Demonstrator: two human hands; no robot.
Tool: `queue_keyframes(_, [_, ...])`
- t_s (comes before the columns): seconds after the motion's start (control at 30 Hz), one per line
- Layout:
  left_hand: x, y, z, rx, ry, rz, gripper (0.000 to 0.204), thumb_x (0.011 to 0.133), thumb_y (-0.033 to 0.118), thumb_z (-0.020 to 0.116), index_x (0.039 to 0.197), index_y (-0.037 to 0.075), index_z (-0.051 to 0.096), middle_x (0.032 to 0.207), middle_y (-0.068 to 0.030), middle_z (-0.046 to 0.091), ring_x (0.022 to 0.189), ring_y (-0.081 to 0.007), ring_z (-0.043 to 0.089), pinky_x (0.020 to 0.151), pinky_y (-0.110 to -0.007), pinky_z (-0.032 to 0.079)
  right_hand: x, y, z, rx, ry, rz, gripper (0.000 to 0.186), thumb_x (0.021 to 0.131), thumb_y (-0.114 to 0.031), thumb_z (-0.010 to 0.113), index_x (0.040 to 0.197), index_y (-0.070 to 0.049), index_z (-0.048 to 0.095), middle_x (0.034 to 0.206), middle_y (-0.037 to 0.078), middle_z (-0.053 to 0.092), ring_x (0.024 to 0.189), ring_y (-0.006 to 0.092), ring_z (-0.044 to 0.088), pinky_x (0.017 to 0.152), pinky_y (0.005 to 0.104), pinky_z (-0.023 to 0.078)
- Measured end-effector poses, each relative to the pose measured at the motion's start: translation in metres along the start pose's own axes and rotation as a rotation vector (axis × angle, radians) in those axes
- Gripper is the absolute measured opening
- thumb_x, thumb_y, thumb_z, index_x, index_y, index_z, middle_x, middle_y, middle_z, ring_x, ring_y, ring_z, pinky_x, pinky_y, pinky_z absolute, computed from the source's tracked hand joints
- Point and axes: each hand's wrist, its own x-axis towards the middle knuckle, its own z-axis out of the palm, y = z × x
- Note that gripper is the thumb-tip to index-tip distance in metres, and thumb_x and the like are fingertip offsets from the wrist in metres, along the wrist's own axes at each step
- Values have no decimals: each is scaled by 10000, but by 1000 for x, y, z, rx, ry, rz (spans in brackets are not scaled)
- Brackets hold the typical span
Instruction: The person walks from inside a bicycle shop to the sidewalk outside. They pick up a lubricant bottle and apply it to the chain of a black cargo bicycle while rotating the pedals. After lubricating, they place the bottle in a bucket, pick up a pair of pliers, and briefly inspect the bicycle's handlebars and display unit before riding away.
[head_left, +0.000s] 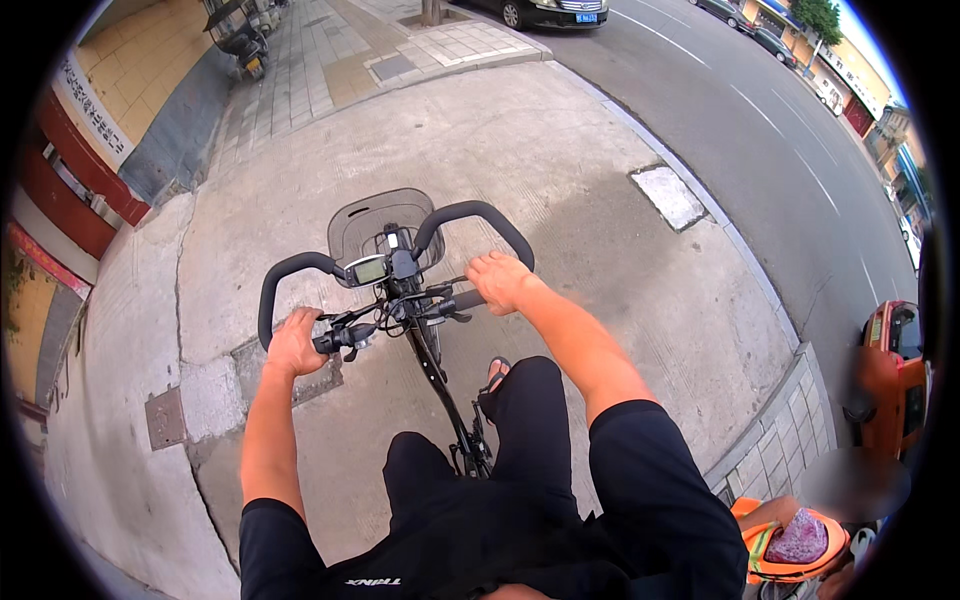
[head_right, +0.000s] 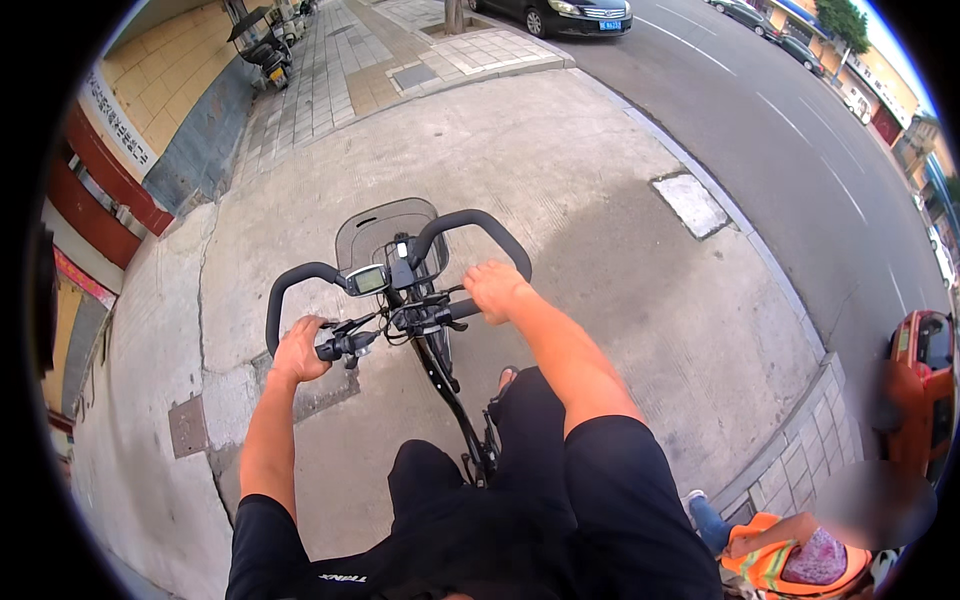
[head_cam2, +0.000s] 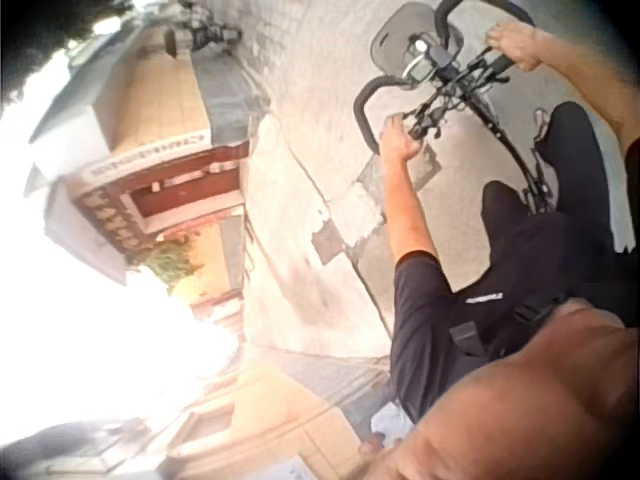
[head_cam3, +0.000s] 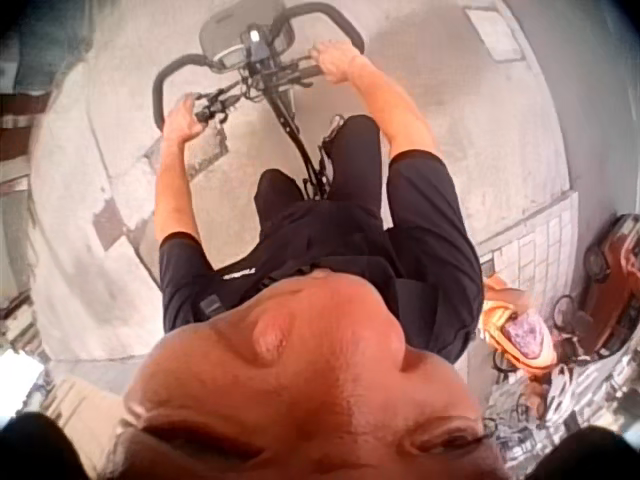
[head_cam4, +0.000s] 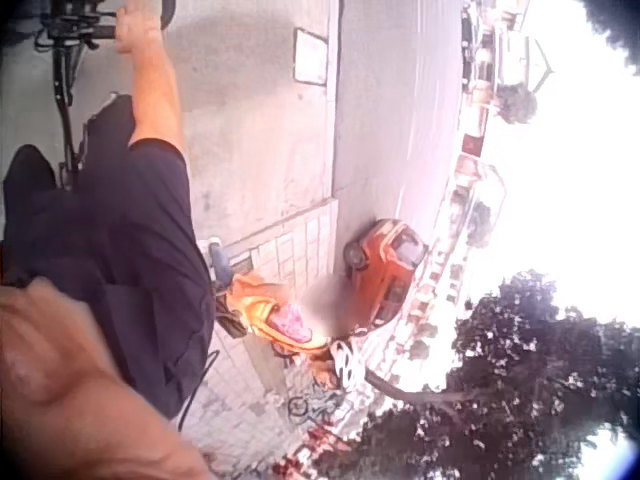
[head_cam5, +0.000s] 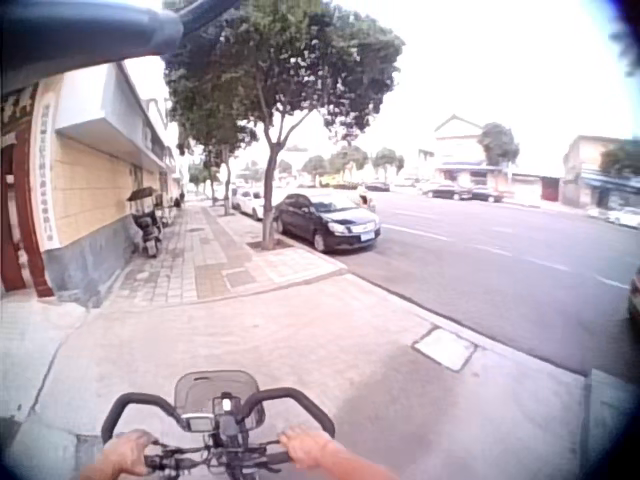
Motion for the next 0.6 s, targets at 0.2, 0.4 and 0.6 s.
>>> queue_keyframes(0.2, [297,-77,-33,61,138,119,622,663,189,770,1260,90,625,1364,-130,611,1320,-327,550,1073,-449,468,212,174,-6,209,99,127,498,768,-136,699,1253,-64,608,1222,129,632,1212,312,604,1058,409,471])
queue_keyframes(0.4, [631,-128,-60,76,41,156,502,638,232,800,1107,99,683,1077,-75,659,1120,-277,626,975,-421,524,414,382,15,319,135,250,504,775,-172,719,1251,-52,605,1218,138,630,1231,317,590,1074,415,467])
queue_keyframes(0.6, [986,-159,-93,133,13,340,452,622,227,796,1050,119,696,1037,-73,674,1095,-263,633,918,-402,556,589,587,4,345,9,378,536,791,-191,719,1285,-27,590,1270,168,624,1251,322,581,1095,448,460])
